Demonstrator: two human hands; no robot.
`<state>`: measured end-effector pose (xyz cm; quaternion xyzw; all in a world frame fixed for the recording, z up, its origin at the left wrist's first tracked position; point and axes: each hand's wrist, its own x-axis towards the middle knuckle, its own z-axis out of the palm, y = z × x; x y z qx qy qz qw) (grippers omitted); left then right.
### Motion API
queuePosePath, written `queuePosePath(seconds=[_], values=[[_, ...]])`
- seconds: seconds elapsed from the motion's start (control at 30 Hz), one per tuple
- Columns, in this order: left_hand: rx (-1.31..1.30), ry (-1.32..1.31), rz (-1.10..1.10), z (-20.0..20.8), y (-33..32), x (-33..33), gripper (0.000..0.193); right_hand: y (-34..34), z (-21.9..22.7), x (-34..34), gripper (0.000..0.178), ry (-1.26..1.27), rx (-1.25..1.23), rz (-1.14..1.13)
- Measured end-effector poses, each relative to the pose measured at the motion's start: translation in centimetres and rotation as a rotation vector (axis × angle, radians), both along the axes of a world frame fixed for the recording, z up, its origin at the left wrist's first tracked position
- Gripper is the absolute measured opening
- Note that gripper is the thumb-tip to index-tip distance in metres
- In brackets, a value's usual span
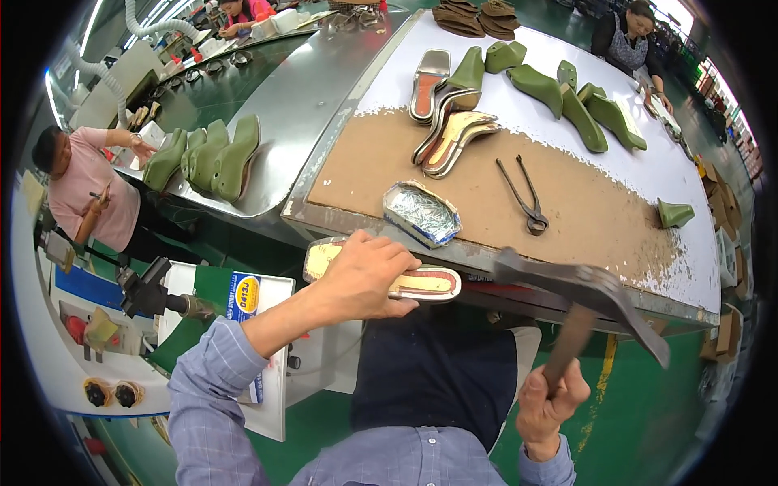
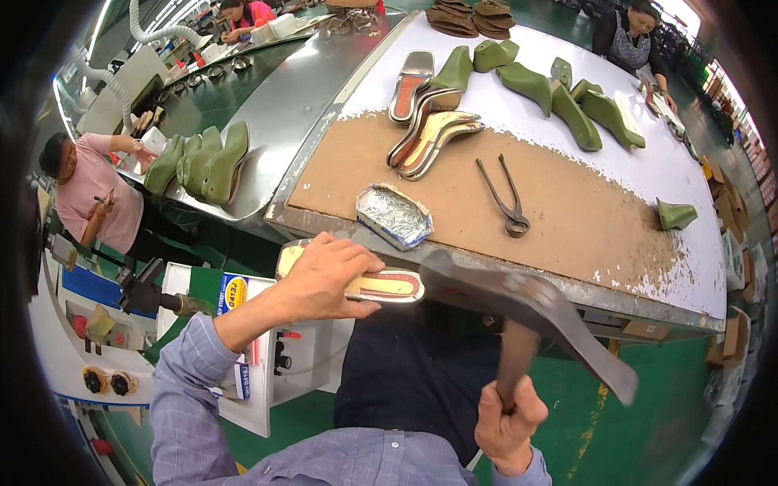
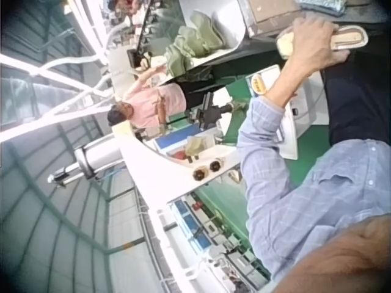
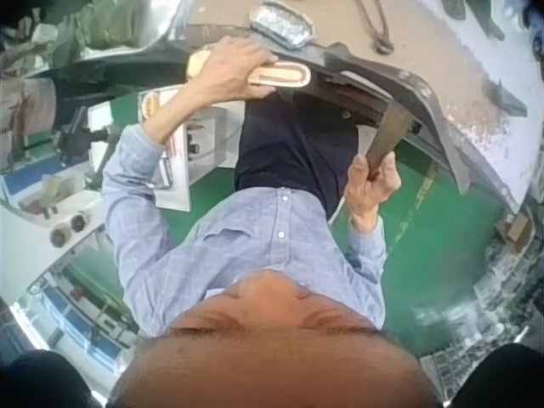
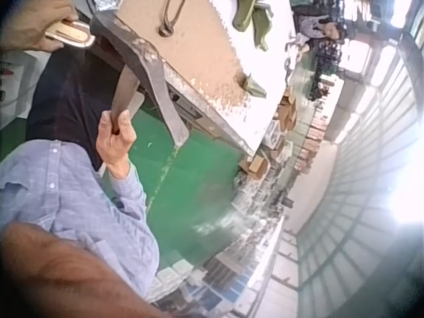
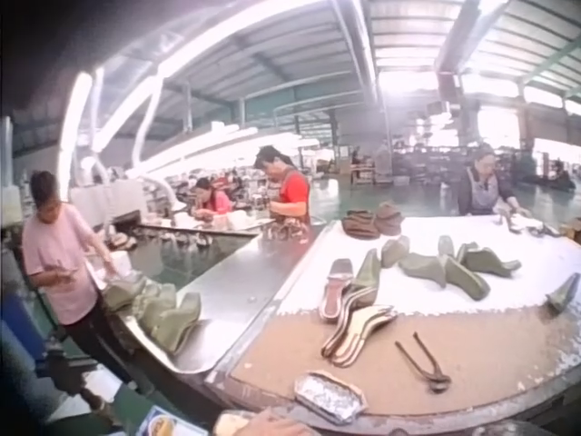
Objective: Manually assembling shoe outsoles to shoe lasts using a hammer.
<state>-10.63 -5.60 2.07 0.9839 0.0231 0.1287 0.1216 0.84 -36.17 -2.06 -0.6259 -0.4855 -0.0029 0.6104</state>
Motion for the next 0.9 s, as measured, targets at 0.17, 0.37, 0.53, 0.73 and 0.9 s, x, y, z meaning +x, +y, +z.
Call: queuePosePath(seconds=[0.17,0.37,0.53,0.73,0.9], values=[[0.006,0.015,-0.011,-0.3,0.3,0.6,0.047,3.1,-0.8,0.1,0.043,-0.095,-0.375,-0.027],[0.163,0.202,0.013,0.2,-0.4,1.1,0.054,2.2,0.9,5.8,0.034,-0.265,-0.231,-0.424],[0.147,0.588,-0.019,2.9,-0.8,3.4,0.053,-0.8,0.0,16.7,0.051,-0.581,-0.761,-0.727],[-0.614,-0.179,0.437,11.7,6.6,-0.2,0.076,-3.6,-6.9,22.9,0.04,-0.691,-0.859,-0.805],[-1.006,-0.952,0.622,7.7,14.4,-5.2,0.052,-2.4,-6.9,22.8,0.036,-0.644,-0.873,-0.835]])
